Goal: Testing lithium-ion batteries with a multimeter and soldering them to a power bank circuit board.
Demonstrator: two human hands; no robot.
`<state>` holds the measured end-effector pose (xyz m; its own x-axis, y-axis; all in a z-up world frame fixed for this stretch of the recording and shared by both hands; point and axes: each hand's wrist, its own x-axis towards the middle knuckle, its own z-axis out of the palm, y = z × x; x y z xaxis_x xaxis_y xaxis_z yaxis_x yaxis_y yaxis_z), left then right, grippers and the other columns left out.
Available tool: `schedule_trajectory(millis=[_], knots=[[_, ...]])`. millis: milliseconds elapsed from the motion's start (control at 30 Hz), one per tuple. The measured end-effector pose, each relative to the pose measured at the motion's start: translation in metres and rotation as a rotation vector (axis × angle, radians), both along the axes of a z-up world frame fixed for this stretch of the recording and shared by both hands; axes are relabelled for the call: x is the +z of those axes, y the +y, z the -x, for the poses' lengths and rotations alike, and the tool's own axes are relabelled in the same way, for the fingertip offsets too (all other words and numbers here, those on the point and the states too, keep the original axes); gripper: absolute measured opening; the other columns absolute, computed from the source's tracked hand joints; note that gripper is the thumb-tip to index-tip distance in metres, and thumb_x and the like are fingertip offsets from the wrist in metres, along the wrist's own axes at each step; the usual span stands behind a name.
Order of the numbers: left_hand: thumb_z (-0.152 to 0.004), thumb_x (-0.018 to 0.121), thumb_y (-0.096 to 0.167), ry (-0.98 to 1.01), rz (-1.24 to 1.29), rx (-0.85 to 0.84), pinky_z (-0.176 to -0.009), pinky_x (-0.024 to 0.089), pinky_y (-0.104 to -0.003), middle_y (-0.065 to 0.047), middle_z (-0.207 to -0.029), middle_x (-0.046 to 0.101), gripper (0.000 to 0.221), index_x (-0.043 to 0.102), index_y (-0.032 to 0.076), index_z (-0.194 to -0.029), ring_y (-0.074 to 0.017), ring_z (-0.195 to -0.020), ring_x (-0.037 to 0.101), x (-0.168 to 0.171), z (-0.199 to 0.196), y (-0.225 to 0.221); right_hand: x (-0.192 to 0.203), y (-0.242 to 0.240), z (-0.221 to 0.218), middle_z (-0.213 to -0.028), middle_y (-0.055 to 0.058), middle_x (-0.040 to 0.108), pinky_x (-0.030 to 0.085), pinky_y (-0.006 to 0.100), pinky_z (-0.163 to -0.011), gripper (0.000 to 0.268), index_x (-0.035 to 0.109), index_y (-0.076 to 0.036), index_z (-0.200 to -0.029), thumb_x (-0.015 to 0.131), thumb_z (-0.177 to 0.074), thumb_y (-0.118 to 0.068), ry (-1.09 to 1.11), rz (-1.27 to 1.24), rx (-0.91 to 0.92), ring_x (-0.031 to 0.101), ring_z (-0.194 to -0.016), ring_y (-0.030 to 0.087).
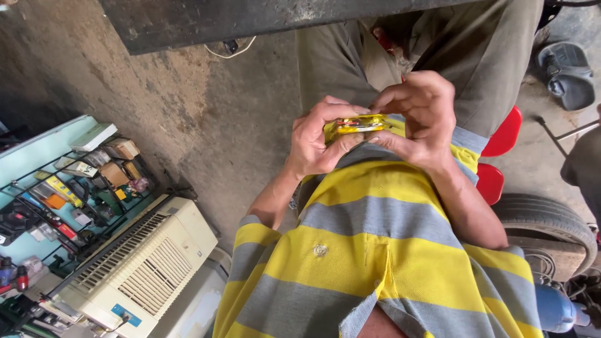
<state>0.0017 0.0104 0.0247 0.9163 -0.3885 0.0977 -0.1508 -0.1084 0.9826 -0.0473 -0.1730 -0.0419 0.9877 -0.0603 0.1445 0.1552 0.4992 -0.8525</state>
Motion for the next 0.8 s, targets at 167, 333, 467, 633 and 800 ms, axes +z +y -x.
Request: schedule_trajectory(millis=[167, 333, 467, 633, 800], knots=[[-0.088, 0.083, 0.014, -0.032, 0.03, -0.048, -0.075, 0.059, -0.04, -0.016, -0.095, 0.073, 0.028, 0.071, -0.001, -0.109, -0.0312, -0.082, 0.072, -0.01, 0.005, 0.01, -0.008, -0.002, -0.002, -0.101, 0.025, 0.066, 0.056, 0.046, -0.084, 0.032, 0.075, 0.011, -0.107, 0.089, -0.081, -0.003, -0.062, 0.14, 0.066, 0.068, -0.088, 0.031], [-0.087, 0.083, 0.012, -0.001, 0.075, -0.074, -0.073, 0.059, -0.039, -0.018, -0.093, 0.073, 0.025, 0.071, -0.002, -0.105, -0.0306, -0.08, 0.072, -0.01, 0.006, 0.009, -0.003, -0.004, -0.002, -0.102, 0.021, 0.07, 0.057, 0.04, -0.077, 0.028, 0.079, 0.007, -0.107, 0.088, -0.083, -0.004, -0.098, 0.196, 0.062, 0.068, -0.083, 0.025], [-0.088, 0.079, 0.005, -0.014, 0.143, -0.14, -0.065, 0.057, -0.04, -0.019, -0.088, 0.071, 0.016, 0.072, -0.002, -0.1, -0.0305, -0.071, 0.068, 0.001, -0.008, -0.002, 0.001, -0.006, -0.003, -0.102, 0.022, 0.072, 0.059, 0.041, -0.073, 0.018, 0.081, 0.006, -0.101, 0.086, -0.086, -0.001, -0.193, 0.282, -0.013, 0.072, -0.081, 0.033], [-0.09, 0.079, 0.005, -0.054, 0.115, -0.166, -0.065, 0.056, -0.039, -0.018, -0.089, 0.071, 0.013, 0.074, 0.001, -0.102, -0.0302, -0.069, 0.065, 0.005, -0.011, -0.002, 0.001, -0.005, -0.001, -0.101, 0.023, 0.074, 0.06, 0.041, -0.07, 0.01, 0.082, 0.005, -0.096, 0.084, -0.087, 0.002, -0.233, 0.334, -0.082, 0.073, -0.077, 0.033], [-0.094, 0.072, 0.003, -0.244, 0.086, -0.235, -0.07, 0.057, -0.045, -0.021, -0.097, 0.072, 0.008, 0.075, 0.003, -0.101, -0.035, -0.075, 0.066, 0.005, -0.015, -0.002, -0.003, -0.006, -0.006, -0.101, 0.027, 0.07, 0.059, 0.043, -0.073, 0.024, 0.073, 0.007, -0.097, 0.088, -0.085, -0.008, -0.197, 0.103, -0.078, 0.071, -0.082, 0.028]])
